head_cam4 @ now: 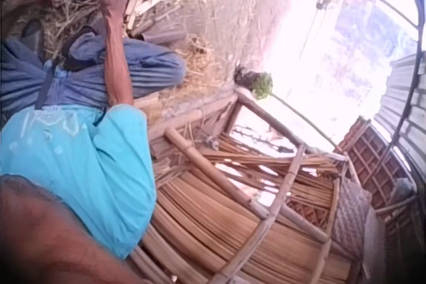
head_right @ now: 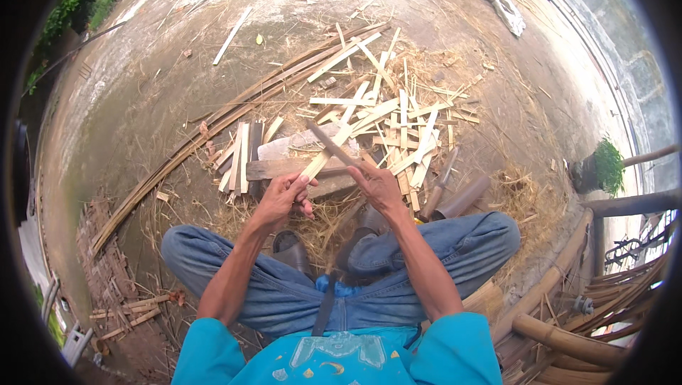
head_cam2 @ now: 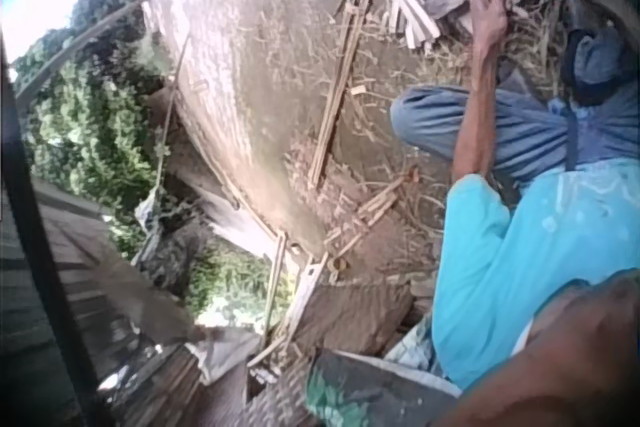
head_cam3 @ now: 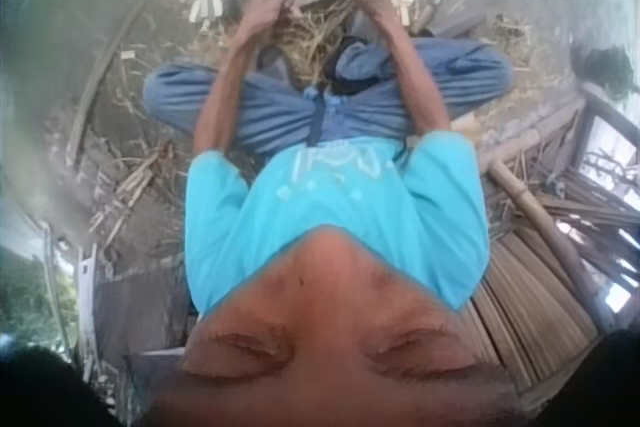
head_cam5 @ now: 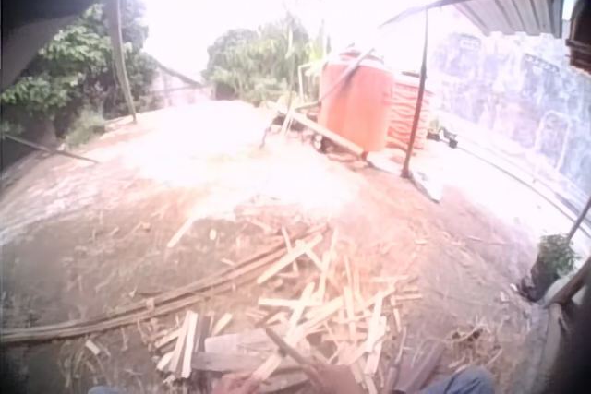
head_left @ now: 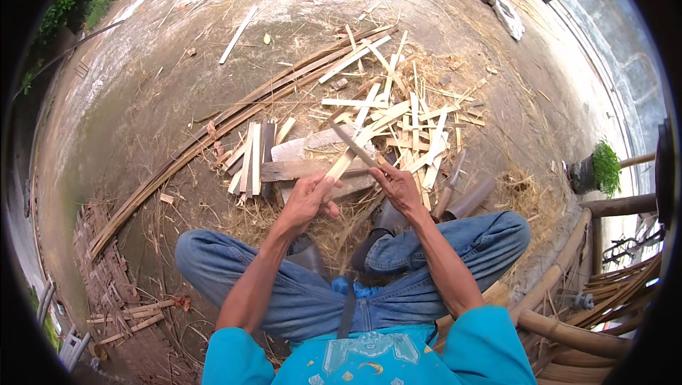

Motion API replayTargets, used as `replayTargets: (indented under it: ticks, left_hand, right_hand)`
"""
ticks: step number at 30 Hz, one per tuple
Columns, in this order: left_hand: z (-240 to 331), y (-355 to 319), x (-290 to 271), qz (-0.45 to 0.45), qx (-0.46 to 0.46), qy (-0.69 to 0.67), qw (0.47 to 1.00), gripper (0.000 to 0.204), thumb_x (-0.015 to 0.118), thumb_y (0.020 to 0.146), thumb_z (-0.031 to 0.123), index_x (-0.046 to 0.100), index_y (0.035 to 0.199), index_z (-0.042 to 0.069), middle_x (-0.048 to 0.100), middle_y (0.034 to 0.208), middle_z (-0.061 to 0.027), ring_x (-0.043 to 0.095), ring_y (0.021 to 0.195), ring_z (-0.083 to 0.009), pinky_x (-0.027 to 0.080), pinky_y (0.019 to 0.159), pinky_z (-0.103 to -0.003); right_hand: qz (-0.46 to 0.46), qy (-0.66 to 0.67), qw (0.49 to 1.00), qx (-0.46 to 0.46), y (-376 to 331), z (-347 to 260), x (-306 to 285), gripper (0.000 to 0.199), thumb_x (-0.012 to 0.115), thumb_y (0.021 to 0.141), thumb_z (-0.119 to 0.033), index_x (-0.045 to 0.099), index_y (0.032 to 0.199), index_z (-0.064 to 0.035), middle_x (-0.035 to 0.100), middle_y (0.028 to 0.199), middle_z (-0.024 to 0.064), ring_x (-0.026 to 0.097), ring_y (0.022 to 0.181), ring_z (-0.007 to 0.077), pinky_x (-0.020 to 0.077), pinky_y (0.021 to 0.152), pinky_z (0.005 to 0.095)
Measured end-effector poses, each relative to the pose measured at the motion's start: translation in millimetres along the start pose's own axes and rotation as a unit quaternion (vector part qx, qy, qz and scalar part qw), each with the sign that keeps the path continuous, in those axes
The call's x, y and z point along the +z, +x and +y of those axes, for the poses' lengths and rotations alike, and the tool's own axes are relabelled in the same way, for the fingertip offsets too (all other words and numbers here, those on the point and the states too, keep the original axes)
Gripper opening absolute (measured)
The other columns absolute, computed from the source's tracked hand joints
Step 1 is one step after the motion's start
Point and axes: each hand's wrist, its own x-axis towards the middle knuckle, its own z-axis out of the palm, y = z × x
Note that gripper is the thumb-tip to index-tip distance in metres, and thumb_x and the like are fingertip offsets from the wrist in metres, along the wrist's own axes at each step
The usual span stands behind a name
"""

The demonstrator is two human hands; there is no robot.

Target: The person sits on the ground and uses a knife to split thin wooden strips into smaller pieces. They repeatedly position the wood on a block and strike it with the knife to create smaller fragments.

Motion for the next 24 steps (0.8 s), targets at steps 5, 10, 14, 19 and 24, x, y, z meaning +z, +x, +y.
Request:
replayTargets:
  ticks: [5, 10, 14, 19, 24]
  left_hand:
    - [22.8, -9.2, -11.6, 0.015, 0.003, -0.017, 1.0, 0.041, 0.052, 0.111, 0.033, 0.063, 0.123, -0.005, 0.051, 0.072, 0.0027, 0.069, 0.064, -0.0137, 0.064, 0.063, -0.031]
    - [-22.9, 21.6, -4.0, 0.072, 0.011, -0.102, 0.992, 0.037, 0.051, 0.112, 0.03, 0.048, 0.141, 0.008, 0.071, 0.13, -0.0131, 0.071, 0.109, -0.0193, 0.059, 0.089, -0.032]
    - [-24.8, 19.7, 2.1, 0.124, 0.048, -0.157, 0.979, 0.037, 0.051, 0.111, 0.027, 0.04, 0.144, 0.013, 0.058, 0.148, -0.0108, 0.066, 0.122, -0.0204, 0.059, 0.097, -0.035]
    - [-13.8, 13.2, -2.9, 0.146, 0.075, -0.18, 0.97, 0.037, 0.051, 0.111, 0.026, 0.041, 0.143, 0.01, 0.06, 0.145, -0.0161, 0.065, 0.123, -0.024, 0.058, 0.1, -0.041]
    - [47.2, -1.2, -49.0, 0.217, 0.147, -0.133, 0.956, 0.042, 0.056, 0.109, 0.03, 0.055, 0.137, -0.002, 0.07, 0.128, -0.0193, 0.072, 0.11, -0.0245, 0.062, 0.094, -0.041]
  right_hand:
    - [0.118, 0.093, 0.982, 0.118, 11.0, 48.8, -53.1, 0.07, 0.049, 0.102, -0.069, 0.069, 0.093, -0.0022, 0.047, 0.055, -0.0031, 0.049, 0.049, 0.0076, 0.0386, 0.047, 0.027]
    - [-0.006, 0.28, 0.954, 0.109, -7.0, -38.8, 13.4, 0.064, 0.06, 0.1, -0.062, 0.074, 0.105, 0.0007, 0.051, 0.06, -0.0051, 0.044, 0.049, 0.0059, 0.0346, 0.046, 0.0261]
    - [-0.055, 0.306, 0.941, 0.136, -41.7, -70.7, 72.3, 0.043, 0.078, 0.095, -0.038, 0.074, 0.113, 0.0004, 0.059, 0.067, -0.003, 0.049, 0.05, 0.0058, 0.0351, 0.046, 0.0258]
    - [-0.101, 0.38, 0.906, 0.156, -41.3, -71.2, 96.9, 0.031, 0.076, 0.096, -0.031, 0.07, 0.106, -0.0017, 0.062, 0.069, -0.0003, 0.051, 0.048, 0.0066, 0.0381, 0.044, 0.0255]
    - [-0.166, 0.233, 0.953, 0.097, -32.2, -48.8, 60.0, 0.033, 0.074, 0.097, -0.034, 0.074, 0.106, -0.0018, 0.07, 0.08, 0.0036, 0.056, 0.059, 0.0066, 0.0437, 0.054, 0.0261]
